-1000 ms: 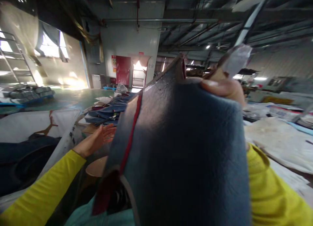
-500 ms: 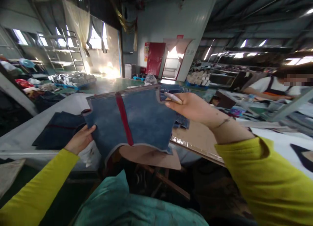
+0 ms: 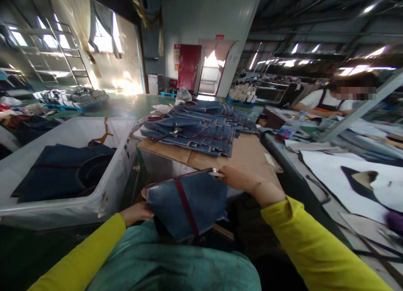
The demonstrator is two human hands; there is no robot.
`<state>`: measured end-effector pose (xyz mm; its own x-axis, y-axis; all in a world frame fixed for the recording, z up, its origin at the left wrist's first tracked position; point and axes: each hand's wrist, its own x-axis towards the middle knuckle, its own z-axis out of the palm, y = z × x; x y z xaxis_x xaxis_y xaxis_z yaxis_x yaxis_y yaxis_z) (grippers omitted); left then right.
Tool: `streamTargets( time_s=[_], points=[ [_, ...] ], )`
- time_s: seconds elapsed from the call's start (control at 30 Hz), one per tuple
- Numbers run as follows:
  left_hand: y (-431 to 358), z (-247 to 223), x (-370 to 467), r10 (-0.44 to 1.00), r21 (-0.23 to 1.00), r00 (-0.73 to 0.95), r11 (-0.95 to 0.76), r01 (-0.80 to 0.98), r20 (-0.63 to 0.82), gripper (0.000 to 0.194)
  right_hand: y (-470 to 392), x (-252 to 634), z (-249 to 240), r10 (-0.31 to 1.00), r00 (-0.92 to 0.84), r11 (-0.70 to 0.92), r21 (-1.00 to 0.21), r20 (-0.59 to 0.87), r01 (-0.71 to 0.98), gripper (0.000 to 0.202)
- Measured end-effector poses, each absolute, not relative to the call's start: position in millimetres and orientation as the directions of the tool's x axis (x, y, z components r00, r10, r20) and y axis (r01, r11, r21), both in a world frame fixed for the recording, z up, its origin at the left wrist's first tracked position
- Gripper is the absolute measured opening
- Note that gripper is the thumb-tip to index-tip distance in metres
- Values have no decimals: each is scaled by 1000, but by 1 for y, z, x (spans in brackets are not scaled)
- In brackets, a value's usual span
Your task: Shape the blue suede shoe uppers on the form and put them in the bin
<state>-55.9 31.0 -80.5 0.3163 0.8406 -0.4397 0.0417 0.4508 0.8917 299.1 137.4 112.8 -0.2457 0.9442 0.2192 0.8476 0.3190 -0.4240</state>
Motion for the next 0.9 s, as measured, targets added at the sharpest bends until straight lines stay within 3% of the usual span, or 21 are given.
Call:
streamTargets(
  time_s=[0.07, 0.13, 0.23, 0.33, 0.4, 0.5, 0.63, 0.9],
  points=[
    [32, -84, -46, 862, 903, 275, 423, 75, -426, 47, 125, 318, 80, 947, -318, 296, -478, 35, 827, 12],
    [36, -80, -49, 907, 923, 176, 370, 101, -383, 42, 110, 333, 45, 939, -335, 229, -588, -75, 775, 19],
    [49, -63, -67, 967, 957, -56, 253, 141, -247, 37, 87, 345, 0, 958, -265, 93, -757, -109, 647, 38],
    [63, -34, -71, 979, 969, -194, 103, 225, -59, 32, 66, 343, -31, 970, -232, 71, -830, -71, 553, 43],
    [66, -14, -52, 985, 919, -104, -88, 383, 138, 26, 53, 338, -44, 990, -143, 85, -821, 5, 565, 46],
    [62, 7, 0, 905, 692, 218, -421, 586, 365, 28, 35, 331, -60, 994, 27, 66, -796, 103, 602, 50],
    [56, 13, 73, 795, 471, 484, -607, 641, 365, 34, 15, 323, -74, 990, 93, 33, -815, 106, 579, 58],
    [53, 0, 126, 772, 183, 562, -623, 760, 295, 37, 7, 324, -83, 990, 25, 102, -827, 139, 553, 66]
  ],
)
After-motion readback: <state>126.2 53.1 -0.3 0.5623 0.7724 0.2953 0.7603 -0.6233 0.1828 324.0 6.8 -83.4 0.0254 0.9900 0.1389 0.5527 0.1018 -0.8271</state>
